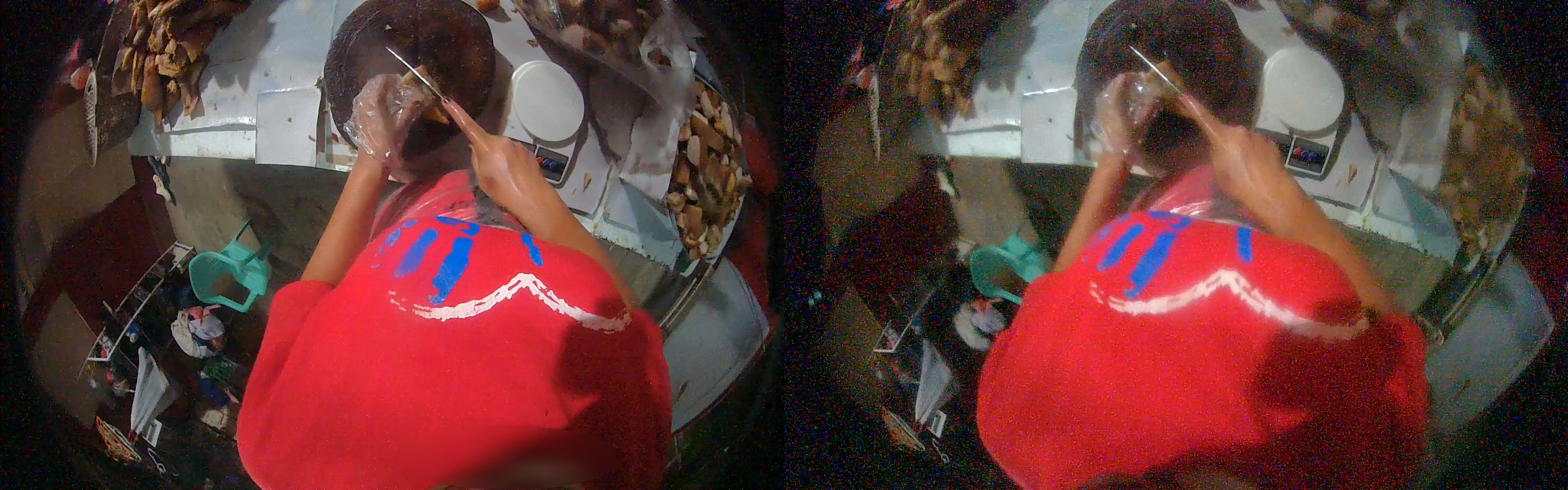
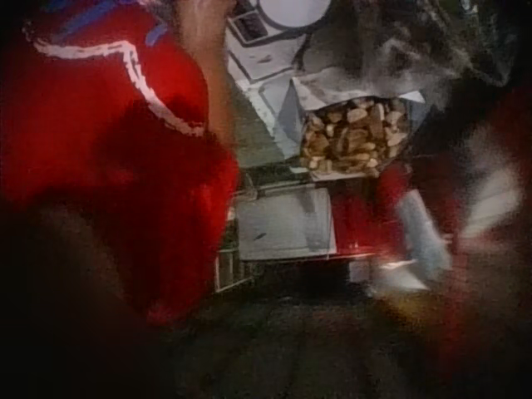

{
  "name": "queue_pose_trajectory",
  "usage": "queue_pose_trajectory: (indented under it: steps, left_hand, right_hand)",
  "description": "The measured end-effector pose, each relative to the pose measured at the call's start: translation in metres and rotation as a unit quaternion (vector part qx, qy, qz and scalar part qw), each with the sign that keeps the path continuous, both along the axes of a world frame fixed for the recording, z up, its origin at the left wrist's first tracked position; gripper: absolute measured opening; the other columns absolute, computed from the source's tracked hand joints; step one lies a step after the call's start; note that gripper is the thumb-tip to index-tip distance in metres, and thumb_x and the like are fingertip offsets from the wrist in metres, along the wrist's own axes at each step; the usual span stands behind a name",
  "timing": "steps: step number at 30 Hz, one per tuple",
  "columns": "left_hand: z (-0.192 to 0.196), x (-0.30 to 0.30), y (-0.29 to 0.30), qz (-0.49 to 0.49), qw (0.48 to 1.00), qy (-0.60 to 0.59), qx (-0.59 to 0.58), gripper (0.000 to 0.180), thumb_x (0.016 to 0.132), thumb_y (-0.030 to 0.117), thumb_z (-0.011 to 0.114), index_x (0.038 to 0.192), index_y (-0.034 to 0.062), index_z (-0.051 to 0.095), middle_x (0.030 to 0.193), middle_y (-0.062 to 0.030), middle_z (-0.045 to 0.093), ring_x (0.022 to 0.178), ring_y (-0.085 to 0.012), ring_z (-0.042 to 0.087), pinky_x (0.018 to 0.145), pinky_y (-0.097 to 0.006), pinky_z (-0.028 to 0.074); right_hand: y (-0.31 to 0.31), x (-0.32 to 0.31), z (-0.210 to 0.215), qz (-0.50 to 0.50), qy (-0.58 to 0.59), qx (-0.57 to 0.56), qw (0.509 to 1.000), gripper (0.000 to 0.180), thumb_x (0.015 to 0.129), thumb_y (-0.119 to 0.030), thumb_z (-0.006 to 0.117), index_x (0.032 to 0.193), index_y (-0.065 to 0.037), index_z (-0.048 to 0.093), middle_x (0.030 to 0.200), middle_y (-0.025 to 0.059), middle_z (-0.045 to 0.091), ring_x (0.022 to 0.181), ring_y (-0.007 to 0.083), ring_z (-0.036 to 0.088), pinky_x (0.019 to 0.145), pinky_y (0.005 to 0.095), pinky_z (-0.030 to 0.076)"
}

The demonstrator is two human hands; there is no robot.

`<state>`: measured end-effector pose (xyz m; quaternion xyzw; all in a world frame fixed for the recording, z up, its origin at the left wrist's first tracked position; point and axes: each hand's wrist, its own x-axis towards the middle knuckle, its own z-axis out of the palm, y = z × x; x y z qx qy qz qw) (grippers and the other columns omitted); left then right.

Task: The person cuts pieces of cooked meat on a wooden chopping board using a knife. They weigh the cut pieces on a digital scale and place them into a plastic bag. The process is repeated multiple times.

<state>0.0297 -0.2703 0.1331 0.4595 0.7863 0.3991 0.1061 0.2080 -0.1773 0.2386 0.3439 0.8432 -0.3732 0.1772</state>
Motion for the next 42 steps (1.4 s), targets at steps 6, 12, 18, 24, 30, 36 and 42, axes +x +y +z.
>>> queue_pose_trajectory:
  steps: [6, 12, 18, 24, 30, 36, 42]
  left_hand:
    - [0.006, 0.003, 0.004, -0.010, 1.000, -0.026, 0.000, 0.044, 0.069, 0.026, 0.073, 0.102, 0.0020, 0.055, 0.095, -0.0178, 0.061, 0.088, -0.0369, 0.058, 0.077, -0.042, 0.047]
    - [0.013, -0.002, 0.005, 0.020, 0.988, -0.140, -0.069, 0.055, 0.068, 0.040, 0.075, 0.109, 0.0071, 0.056, 0.107, -0.0141, 0.059, 0.098, -0.0344, 0.056, 0.086, -0.043, 0.044]
    - [0.013, -0.005, 0.012, -0.034, 0.984, -0.112, -0.132, 0.051, 0.065, 0.033, 0.077, 0.105, 0.0052, 0.060, 0.100, -0.0152, 0.061, 0.094, -0.0323, 0.059, 0.082, -0.041, 0.047]
    - [0.007, 0.008, 0.007, -0.032, 0.995, -0.058, -0.079, 0.053, 0.067, 0.030, 0.075, 0.109, 0.0031, 0.056, 0.105, -0.0199, 0.059, 0.098, -0.0366, 0.056, 0.082, -0.043, 0.046]
    - [0.005, 0.012, -0.006, -0.019, 0.999, -0.037, -0.033, 0.046, 0.070, 0.029, 0.073, 0.103, 0.0022, 0.056, 0.098, -0.0177, 0.059, 0.093, -0.0363, 0.056, 0.079, -0.043, 0.046]
    - [0.008, 0.016, -0.007, -0.017, 0.999, -0.019, 0.028, 0.038, 0.070, 0.021, 0.072, 0.097, 0.0013, 0.056, 0.091, -0.0181, 0.059, 0.082, -0.0371, 0.057, 0.071, -0.043, 0.046]
    - [0.029, 0.028, -0.016, -0.086, 0.983, -0.030, 0.159, 0.022, 0.073, 0.011, 0.067, 0.090, 0.0031, 0.058, 0.088, -0.0158, 0.059, 0.077, -0.0337, 0.056, 0.065, -0.042, 0.045]
  right_hand:
    - [0.012, -0.021, -0.031, 0.001, 0.087, 0.026, 0.996, 0.070, 0.087, -0.010, 0.047, 0.145, -0.031, 0.014, 0.081, 0.0272, 0.062, 0.074, 0.0474, 0.059, 0.067, 0.0548, 0.047]
    - [0.002, 0.011, -0.007, 0.008, -0.032, -0.028, 0.999, 0.071, 0.087, -0.009, 0.046, 0.145, -0.031, 0.012, 0.080, 0.0307, 0.060, 0.073, 0.0484, 0.059, 0.070, 0.0548, 0.046]
    - [0.004, -0.004, -0.019, 0.007, -0.010, -0.019, 1.000, 0.072, 0.086, -0.010, 0.046, 0.146, -0.031, 0.011, 0.077, 0.0308, 0.060, 0.074, 0.0485, 0.059, 0.070, 0.0549, 0.046]
    - [0.018, -0.043, -0.052, -0.019, 0.096, 0.005, 0.995, 0.070, 0.086, -0.009, 0.045, 0.146, -0.027, 0.013, 0.079, 0.0317, 0.060, 0.075, 0.0488, 0.058, 0.071, 0.0557, 0.045]
    - [0.006, -0.006, -0.025, -0.015, 0.101, -0.020, 0.995, 0.074, 0.085, -0.008, 0.047, 0.146, -0.030, 0.011, 0.080, 0.0315, 0.060, 0.075, 0.0485, 0.058, 0.072, 0.0549, 0.045]
    - [-0.010, 0.021, -0.008, 0.004, -0.049, 0.014, 0.999, 0.074, 0.086, -0.010, 0.047, 0.145, -0.033, 0.010, 0.080, 0.0302, 0.061, 0.074, 0.0469, 0.060, 0.072, 0.0544, 0.047]
    - [0.002, -0.019, -0.042, -0.011, 0.090, 0.003, 0.996, 0.073, 0.086, -0.011, 0.047, 0.145, -0.034, 0.011, 0.085, 0.0299, 0.061, 0.080, 0.0482, 0.059, 0.079, 0.0554, 0.047]
